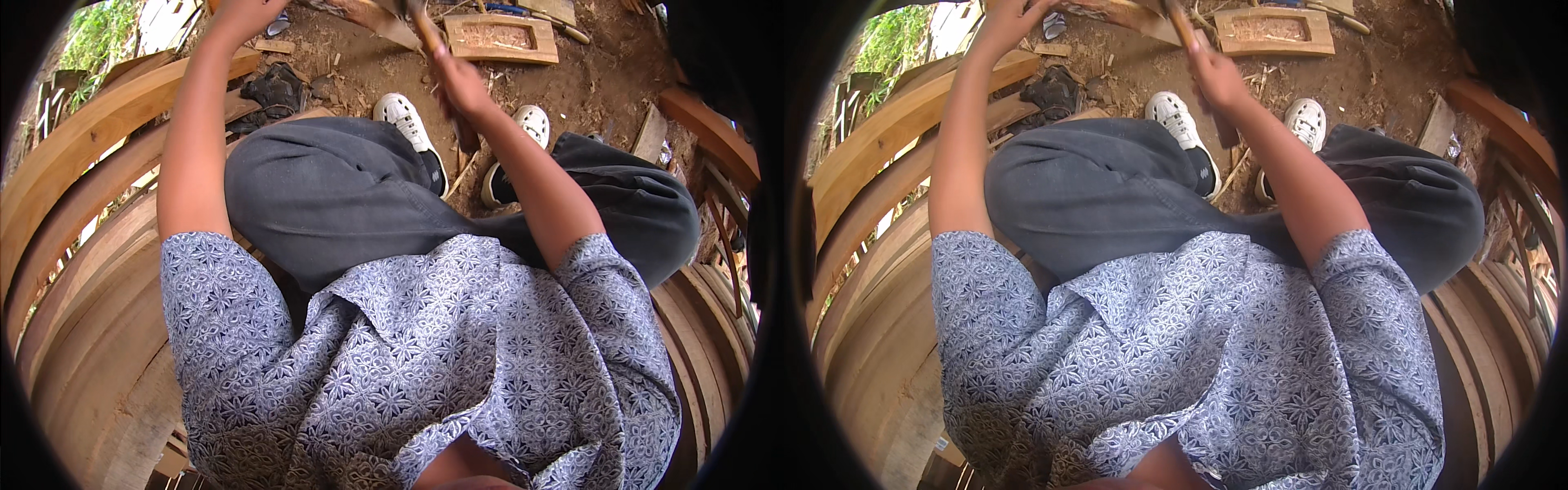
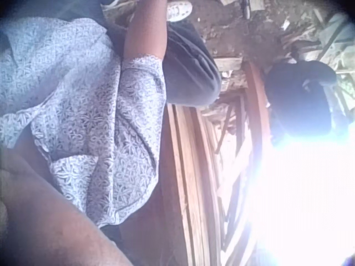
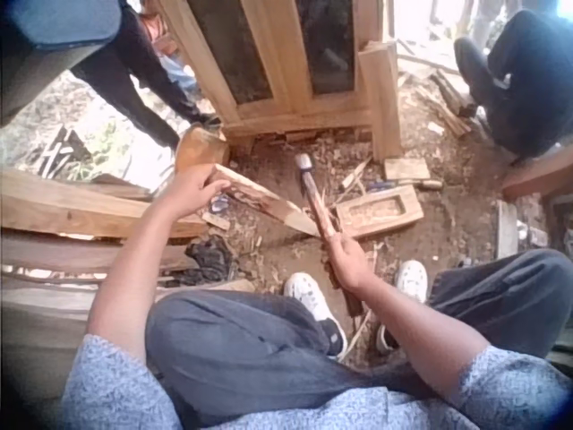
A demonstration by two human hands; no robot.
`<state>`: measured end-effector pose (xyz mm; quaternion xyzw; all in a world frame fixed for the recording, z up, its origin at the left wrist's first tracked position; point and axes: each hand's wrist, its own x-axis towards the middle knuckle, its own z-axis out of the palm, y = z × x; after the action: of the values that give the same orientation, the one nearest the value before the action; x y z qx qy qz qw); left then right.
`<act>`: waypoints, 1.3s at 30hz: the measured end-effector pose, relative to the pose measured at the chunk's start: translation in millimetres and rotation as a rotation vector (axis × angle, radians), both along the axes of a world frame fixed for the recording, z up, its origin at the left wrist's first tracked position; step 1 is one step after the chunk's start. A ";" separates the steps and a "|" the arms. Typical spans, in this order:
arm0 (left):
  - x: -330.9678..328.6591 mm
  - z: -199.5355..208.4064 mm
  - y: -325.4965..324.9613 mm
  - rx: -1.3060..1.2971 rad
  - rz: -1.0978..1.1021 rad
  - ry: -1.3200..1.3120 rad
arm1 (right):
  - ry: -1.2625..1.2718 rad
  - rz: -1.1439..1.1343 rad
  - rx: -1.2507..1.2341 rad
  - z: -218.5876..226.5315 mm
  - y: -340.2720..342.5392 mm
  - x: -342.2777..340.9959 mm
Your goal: The person sits on the ground and uses a small axe to chip and shape a piece of wood. They repeatedly strike the wood to remove bark and refine its edges, occasionally pausing to inspect the progress.
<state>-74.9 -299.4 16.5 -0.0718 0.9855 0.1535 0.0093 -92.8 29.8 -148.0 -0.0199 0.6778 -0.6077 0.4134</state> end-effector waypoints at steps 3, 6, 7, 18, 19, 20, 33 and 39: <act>-7.6 7.6 6.9 -0.039 -0.044 -0.006 | -0.226 0.000 0.215 -69.9 24.4 5.0; -2.8 -9.2 3.0 -0.089 -0.037 -0.004 | -0.327 -0.081 0.141 -82.3 28.8 6.7; 5.8 -13.2 -0.8 -0.072 -0.004 -0.026 | -0.366 -0.093 0.055 -44.3 16.3 8.3; -0.4 -2.4 -9.4 -0.081 0.120 -0.090 | -0.154 0.087 0.184 -28.2 9.4 5.7; -3.4 -5.0 -11.6 -0.082 0.102 -0.087 | -0.290 0.027 0.143 -43.5 19.6 6.4; -5.1 -6.5 -12.7 -0.071 0.083 -0.069 | -0.426 -0.031 0.099 -58.1 31.2 5.2; 0.5 -9.0 -14.4 0.039 0.111 -0.056 | -0.228 0.017 0.006 -34.0 4.1 -3.3; 2.9 -22.1 -21.5 0.011 0.092 -0.026 | -0.353 -0.078 -0.036 -29.8 16.2 -18.9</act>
<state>-72.0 -320.9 -5.6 -0.1188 0.9801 0.1583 0.0156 -111.7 46.0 -177.8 0.1061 0.5839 -0.6295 0.5016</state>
